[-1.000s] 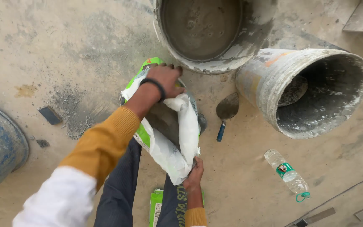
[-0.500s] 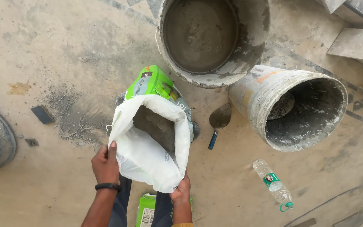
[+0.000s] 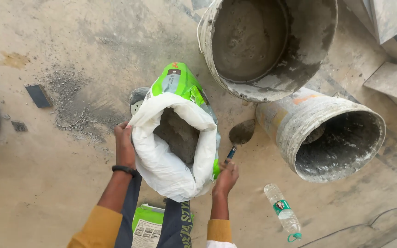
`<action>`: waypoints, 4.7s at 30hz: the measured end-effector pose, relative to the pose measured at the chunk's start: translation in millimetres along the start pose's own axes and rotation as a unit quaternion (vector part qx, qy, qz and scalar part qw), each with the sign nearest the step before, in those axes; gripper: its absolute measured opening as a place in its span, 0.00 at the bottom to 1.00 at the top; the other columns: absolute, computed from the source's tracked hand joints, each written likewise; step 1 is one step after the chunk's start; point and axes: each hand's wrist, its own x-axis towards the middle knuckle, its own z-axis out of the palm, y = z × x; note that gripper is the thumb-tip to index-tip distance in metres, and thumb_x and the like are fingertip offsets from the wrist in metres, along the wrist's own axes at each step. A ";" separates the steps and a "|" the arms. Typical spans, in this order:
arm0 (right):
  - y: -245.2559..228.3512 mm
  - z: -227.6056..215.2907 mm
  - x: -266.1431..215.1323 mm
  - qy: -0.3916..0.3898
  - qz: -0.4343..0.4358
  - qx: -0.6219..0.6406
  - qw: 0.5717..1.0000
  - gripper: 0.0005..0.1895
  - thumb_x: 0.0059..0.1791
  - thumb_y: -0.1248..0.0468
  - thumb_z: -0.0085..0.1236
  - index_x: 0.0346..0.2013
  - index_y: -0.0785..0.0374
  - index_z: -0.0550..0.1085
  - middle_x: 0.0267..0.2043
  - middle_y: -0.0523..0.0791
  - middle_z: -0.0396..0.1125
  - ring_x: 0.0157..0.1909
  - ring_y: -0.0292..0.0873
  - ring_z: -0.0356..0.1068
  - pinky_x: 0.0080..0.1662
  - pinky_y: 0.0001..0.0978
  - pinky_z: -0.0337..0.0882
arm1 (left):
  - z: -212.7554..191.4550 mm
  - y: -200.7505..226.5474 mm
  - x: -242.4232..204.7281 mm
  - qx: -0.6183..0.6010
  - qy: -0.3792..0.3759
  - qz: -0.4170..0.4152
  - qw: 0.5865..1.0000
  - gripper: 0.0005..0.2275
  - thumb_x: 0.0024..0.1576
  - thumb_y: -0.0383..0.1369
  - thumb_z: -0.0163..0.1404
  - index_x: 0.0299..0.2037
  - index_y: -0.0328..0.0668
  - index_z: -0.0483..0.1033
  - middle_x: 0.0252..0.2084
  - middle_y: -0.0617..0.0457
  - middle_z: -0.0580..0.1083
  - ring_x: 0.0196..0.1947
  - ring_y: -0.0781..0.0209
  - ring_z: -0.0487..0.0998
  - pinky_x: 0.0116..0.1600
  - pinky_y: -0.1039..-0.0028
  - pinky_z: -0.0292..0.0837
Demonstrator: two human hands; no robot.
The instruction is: Opening a bag of construction adhesive and scooping out the contents into a bucket.
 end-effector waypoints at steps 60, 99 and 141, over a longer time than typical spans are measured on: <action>27.1 2.0 -82.0 -0.007 -0.010 -0.002 1.000 0.30 0.58 0.43 0.45 0.57 0.69 0.70 0.52 0.55 0.66 0.50 0.46 0.65 0.52 0.39 0.66 | 49.0 -26.0 -14.9 0.397 0.095 0.055 0.911 0.34 0.54 0.50 0.58 0.58 0.28 0.61 0.42 0.48 0.72 0.39 0.62 0.75 0.45 0.70 0.74; -50.3 70.6 64.2 -0.102 0.166 0.079 0.978 0.19 0.55 0.53 0.46 0.46 0.65 0.75 0.39 0.44 0.75 0.38 0.40 0.74 0.44 0.37 0.73 | -53.6 -155.6 36.7 -0.113 0.091 -0.317 0.937 0.18 0.70 0.47 0.40 0.59 0.42 0.66 0.52 0.51 0.72 0.50 0.53 0.74 0.59 0.56 0.68; -163.9 158.8 29.2 -0.148 -0.152 -0.377 0.901 0.31 0.56 0.43 0.48 0.31 0.70 0.76 0.31 0.51 0.72 0.33 0.47 0.68 0.41 0.42 0.66 | 70.4 61.1 146.7 0.279 -0.177 -0.082 0.940 0.16 0.63 0.45 0.53 0.37 0.38 0.82 0.31 0.60 0.78 0.30 0.70 0.74 0.38 0.76 0.70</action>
